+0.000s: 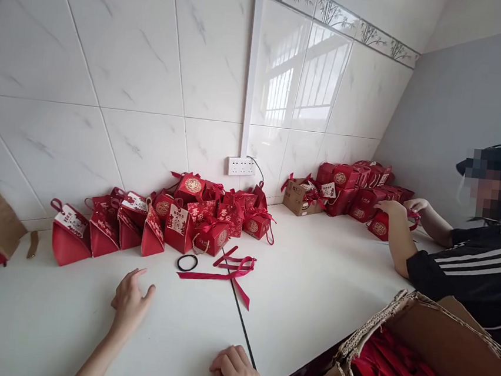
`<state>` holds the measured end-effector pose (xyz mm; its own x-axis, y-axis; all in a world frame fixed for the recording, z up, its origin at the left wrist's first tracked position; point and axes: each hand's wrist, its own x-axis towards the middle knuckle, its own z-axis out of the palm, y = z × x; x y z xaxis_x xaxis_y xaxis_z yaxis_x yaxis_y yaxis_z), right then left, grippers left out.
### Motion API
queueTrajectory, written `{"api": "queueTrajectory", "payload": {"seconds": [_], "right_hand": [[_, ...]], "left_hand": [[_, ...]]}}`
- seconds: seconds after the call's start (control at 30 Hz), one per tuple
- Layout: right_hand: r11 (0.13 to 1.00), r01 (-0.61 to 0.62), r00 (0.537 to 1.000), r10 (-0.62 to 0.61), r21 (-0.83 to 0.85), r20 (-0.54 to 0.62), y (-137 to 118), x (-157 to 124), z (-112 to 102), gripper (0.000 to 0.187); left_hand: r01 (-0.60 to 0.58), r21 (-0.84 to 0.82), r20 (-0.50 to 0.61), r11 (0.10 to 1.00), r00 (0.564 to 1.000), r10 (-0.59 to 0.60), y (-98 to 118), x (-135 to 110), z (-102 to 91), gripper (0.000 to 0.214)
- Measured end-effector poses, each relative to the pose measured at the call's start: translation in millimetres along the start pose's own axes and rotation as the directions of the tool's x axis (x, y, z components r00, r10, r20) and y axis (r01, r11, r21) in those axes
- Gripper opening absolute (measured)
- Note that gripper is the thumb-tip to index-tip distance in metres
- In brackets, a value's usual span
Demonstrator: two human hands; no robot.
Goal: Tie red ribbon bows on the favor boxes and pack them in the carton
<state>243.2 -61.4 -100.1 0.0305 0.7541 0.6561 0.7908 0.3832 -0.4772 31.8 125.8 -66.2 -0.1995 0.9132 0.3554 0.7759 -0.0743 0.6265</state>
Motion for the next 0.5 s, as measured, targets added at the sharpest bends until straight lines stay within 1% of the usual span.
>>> {"api": "queueTrajectory", "payload": {"seconds": [0.1,0.17,0.2,0.27,0.33,0.43,0.5], "right_hand": [[0.986,-0.107,0.992,0.098,0.129,0.073,2,12,-16,0.020],[0.964,-0.192,0.980,0.180,0.182,0.080,10,31,-30,0.021],[0.958,-0.227,0.974,0.220,0.172,0.061,15,44,-38,0.021],[0.947,-0.292,0.953,0.300,0.131,-0.048,30,75,-49,0.023],[0.908,-0.406,0.901,0.417,0.102,-0.121,46,110,-56,0.025],[0.878,-0.475,0.864,0.478,0.058,-0.155,69,161,-56,0.029],[0.868,-0.497,0.859,0.493,0.008,-0.138,84,193,-52,0.027]], "left_hand": [[-0.033,0.021,0.006,0.999,0.999,0.033,6,-7,-2.1,0.033],[-0.034,0.026,0.008,0.999,0.999,0.034,9,-8,-2.1,0.032],[-0.030,0.028,0.009,0.999,1.000,0.029,9,-8,-1.6,0.031],[-0.021,0.031,0.010,0.999,1.000,0.021,9,-9,0.0,0.028],[-0.022,0.029,0.017,0.999,1.000,0.021,9,-9,1.3,0.026],[-0.034,0.003,0.034,0.999,0.999,0.034,7,-12,0.4,0.023],[-0.051,-0.034,0.049,0.998,0.997,0.053,6,-13,-1.9,0.023]]}}
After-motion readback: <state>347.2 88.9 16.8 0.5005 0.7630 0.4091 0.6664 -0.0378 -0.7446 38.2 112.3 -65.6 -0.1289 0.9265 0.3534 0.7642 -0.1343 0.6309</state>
